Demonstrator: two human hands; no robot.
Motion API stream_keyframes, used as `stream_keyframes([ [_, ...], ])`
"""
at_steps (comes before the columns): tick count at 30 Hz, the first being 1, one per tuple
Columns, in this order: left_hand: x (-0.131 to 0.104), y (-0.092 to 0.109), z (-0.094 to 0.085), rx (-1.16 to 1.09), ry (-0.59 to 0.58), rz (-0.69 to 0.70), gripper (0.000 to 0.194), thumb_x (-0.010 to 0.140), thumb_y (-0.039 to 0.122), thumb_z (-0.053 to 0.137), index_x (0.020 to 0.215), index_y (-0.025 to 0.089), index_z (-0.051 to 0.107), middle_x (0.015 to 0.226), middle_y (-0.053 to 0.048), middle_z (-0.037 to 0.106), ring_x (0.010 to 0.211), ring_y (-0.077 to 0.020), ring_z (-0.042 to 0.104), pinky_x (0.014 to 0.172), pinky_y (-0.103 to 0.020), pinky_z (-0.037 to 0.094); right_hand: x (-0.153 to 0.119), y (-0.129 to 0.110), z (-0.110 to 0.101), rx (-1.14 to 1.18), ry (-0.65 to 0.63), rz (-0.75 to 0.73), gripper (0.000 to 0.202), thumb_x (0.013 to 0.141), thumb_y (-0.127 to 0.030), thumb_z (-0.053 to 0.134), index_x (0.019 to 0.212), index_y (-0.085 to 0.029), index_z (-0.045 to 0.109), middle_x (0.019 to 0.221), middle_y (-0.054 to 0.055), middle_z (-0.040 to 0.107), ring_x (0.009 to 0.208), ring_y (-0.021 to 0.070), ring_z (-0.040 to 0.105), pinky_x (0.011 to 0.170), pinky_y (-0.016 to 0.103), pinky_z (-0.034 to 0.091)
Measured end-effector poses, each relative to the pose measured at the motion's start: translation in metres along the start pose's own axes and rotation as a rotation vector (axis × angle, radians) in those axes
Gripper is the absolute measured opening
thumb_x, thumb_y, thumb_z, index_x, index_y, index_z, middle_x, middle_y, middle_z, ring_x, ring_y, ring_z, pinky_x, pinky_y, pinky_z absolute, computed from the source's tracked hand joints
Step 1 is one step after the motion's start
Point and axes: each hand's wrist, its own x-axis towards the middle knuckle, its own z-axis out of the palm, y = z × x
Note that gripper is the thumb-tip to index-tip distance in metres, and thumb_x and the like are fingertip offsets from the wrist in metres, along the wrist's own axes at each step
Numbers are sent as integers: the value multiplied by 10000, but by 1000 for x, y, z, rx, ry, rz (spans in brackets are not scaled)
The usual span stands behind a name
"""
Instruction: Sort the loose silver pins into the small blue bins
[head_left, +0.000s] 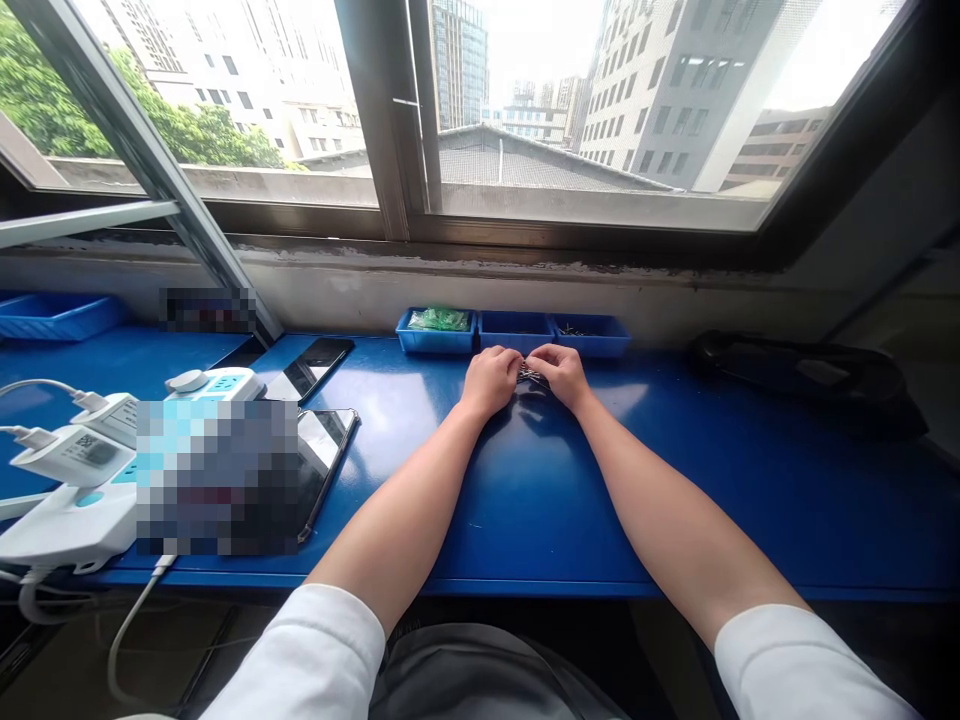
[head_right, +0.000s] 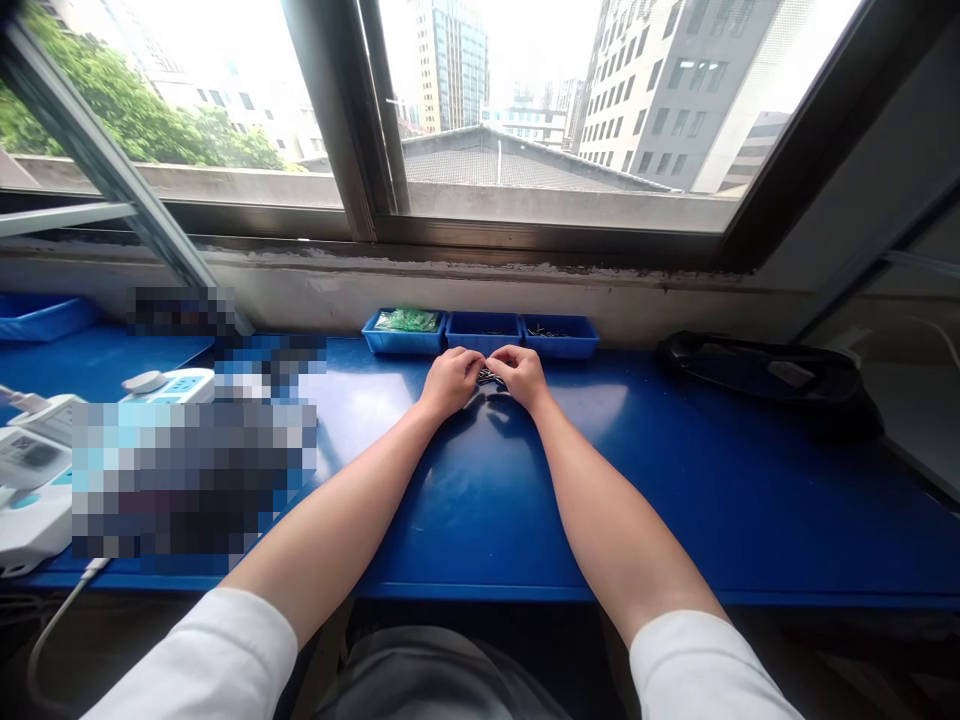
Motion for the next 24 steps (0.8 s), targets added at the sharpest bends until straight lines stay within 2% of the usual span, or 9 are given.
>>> stream_keyframes([
  [7,0,0,1,-11,-12,-25,287,922,279,388,960,221,666,955,-52,652,950,-185,579,854,-299,455,-2,-5,1,31,-11,24,195,654,-362,670,702,-173,668,710,26,677,704,182,621,680,305,504],
  [10,0,0,2,-28,1,-23,289,919,292,392,1059,217,634,1063,-58,643,1022,-193,566,910,-309,443,-2,-5,0,18,-5,25,196,682,-356,635,731,-171,677,742,37,689,736,193,628,703,316,507],
  [13,0,-2,5,-12,31,-84,361,896,294,430,1213,166,544,1199,-98,593,1111,-224,533,972,-343,417,0,-2,-1,-160,52,-39,230,716,-353,594,827,-177,693,827,47,699,791,201,615,745,334,502],
  [15,1,-3,6,5,42,-145,398,883,293,444,1239,129,515,1212,-125,579,1127,-242,525,984,-359,411,1,-1,-2,-361,105,-123,298,724,-333,588,962,-185,690,956,58,697,907,222,584,833,366,477],
  [17,1,-5,8,14,42,-187,401,876,292,448,1228,112,515,1199,-139,580,1128,-253,525,985,-365,411,3,0,-2,-564,130,-177,426,724,-322,593,1129,-196,637,1143,69,648,1040,263,516,921,426,422],
  [20,1,-5,9,29,12,-208,399,873,298,445,1219,113,517,1201,-146,573,1134,-264,520,982,-373,414,5,2,0,-775,86,-127,591,747,-354,581,1316,-220,492,1376,76,482,1115,325,430,937,521,365],
  [24,0,-3,9,47,-39,-214,414,876,317,436,1231,118,509,1226,-152,555,1138,-274,517,975,-379,417,6,11,1,-852,11,-36,629,796,-418,531,1383,-236,397,1475,74,347,1114,355,399,915,560,352],
])
